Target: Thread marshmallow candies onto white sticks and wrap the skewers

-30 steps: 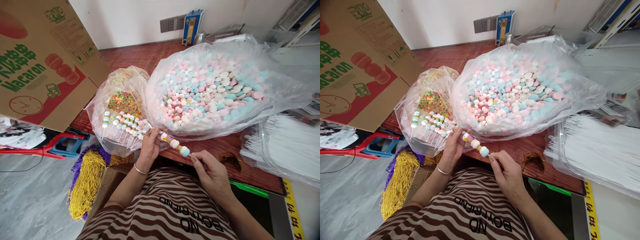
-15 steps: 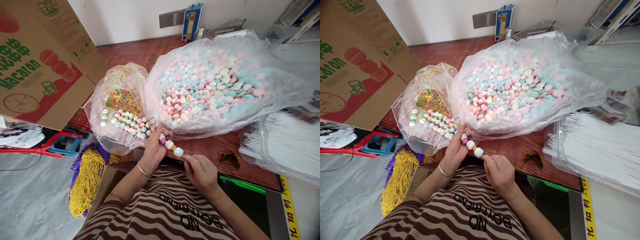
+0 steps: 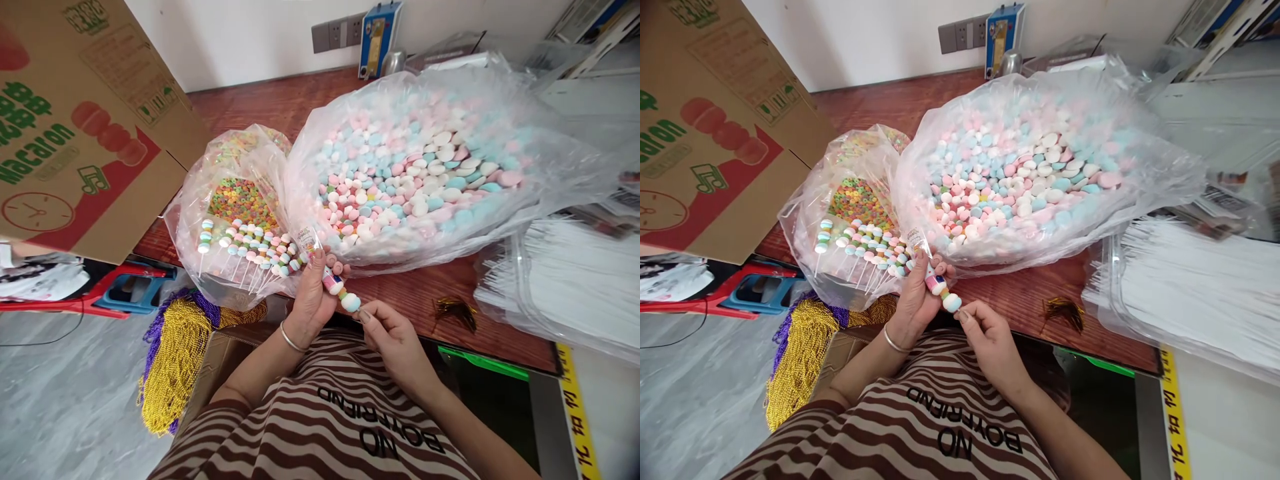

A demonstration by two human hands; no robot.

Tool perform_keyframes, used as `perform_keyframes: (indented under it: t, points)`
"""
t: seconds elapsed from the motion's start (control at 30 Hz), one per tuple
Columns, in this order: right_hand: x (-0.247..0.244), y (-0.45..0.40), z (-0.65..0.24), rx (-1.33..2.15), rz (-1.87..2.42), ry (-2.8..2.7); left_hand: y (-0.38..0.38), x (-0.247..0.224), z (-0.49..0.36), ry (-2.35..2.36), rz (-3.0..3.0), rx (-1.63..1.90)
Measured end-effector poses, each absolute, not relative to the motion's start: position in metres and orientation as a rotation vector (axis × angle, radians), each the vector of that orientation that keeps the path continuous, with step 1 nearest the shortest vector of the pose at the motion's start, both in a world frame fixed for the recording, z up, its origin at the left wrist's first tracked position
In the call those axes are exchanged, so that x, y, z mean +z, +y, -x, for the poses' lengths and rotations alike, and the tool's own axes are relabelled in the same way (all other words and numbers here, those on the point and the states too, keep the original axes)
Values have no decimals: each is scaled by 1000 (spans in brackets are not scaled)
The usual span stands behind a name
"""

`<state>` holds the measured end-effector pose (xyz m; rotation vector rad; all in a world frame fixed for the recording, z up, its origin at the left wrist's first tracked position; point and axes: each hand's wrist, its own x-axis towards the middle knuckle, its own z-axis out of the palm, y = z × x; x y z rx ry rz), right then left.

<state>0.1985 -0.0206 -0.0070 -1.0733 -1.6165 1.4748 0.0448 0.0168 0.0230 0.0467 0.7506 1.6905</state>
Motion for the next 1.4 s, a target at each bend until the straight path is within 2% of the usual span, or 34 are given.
perform_keyframes:
  t: [0.13,0.2,0.27,0.4,0.47,0.6,0.7,0.77,0.87,0.97,1.07,1.27,1.33,1.4]
  points:
    - [-15,-16,-195,528,922,-1983,14,24,-55,840,-38,1652]
    - [-19,-13,-194,308,823,-2074,11,24,-62,845,-48,1637]
    - [-21,-9,-191,526,866,-2019,8,22,-67,835,-73,1624]
    - [-19,-5,-185,1628,998,-1369,5,19,-64,787,-175,1556]
    - [-16,-4,-184,1956,939,-1069,6,22,-55,759,-213,1531]
    - [-7,-6,-185,2115,871,-879,12,34,-31,789,-204,1651]
    - [-2,-9,-186,2152,839,-962,17,43,-23,809,-157,1717]
    - [-2,-11,-186,1911,902,-1240,20,45,-24,782,-116,1727]
    - [-9,-11,-187,994,961,-1787,24,43,-33,754,-38,1714]
    - [-18,-10,-188,181,792,-2091,27,39,-41,792,34,1689]
    - [-21,-9,-187,-67,738,-2147,28,37,-45,798,60,1665]
    - [-16,-14,-191,50,911,-2120,29,40,-41,808,16,1716]
    - [-13,-15,-192,360,967,-2064,28,40,-41,795,-8,1713]
    - [-8,-16,-193,945,1000,-1881,26,39,-41,734,-41,1709]
